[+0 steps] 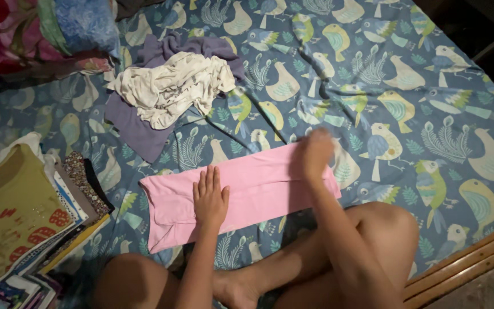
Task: The person folds a yellow shirt and a pink shirt by hand while sitting on a bed.
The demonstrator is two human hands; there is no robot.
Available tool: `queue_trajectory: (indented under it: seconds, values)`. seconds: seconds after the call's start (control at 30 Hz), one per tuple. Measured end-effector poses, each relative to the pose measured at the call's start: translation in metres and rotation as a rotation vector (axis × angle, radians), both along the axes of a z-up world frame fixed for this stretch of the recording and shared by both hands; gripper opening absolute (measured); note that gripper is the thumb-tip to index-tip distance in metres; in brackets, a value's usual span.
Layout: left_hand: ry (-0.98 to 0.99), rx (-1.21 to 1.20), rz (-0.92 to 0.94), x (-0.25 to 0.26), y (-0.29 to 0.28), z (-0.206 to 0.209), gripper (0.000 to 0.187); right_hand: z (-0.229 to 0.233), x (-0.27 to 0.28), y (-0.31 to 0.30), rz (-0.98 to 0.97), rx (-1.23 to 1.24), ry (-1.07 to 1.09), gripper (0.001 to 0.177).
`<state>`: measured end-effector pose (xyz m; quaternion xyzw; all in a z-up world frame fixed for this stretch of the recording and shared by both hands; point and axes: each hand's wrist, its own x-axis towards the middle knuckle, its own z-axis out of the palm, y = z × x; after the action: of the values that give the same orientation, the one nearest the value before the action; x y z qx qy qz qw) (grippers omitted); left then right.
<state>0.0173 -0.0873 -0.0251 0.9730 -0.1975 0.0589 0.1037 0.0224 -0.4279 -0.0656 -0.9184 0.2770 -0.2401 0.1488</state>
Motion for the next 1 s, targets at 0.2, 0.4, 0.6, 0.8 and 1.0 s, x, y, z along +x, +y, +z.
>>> queue_trajectory:
  seconds: [0.2, 0.4, 0.6, 0.8, 1.0]
  values:
    - [-0.021, 0.046, 0.01, 0.001, 0.0, -0.005, 0.07, 0.021, -0.014, 0.154, 0.744, 0.174, -0.015, 0.052]
    - [-0.027, 0.005, -0.009, 0.0, 0.001, -0.005, 0.071, 0.033, -0.008, 0.15, 0.475, -0.023, 0.171, 0.07]
    - [0.005, -0.004, 0.008, -0.001, 0.0, -0.001, 0.07, 0.048, -0.012, 0.047, 0.124, -0.025, 0.316, 0.056]
    - [-0.008, 0.003, 0.008, -0.001, 0.0, -0.002, 0.07, 0.053, -0.026, 0.025, 0.045, -0.11, 0.132, 0.063]
    - [-0.018, -0.004, 0.011, -0.002, -0.001, 0.002, 0.07, 0.025, -0.028, 0.124, 0.575, -0.215, 0.187, 0.067]
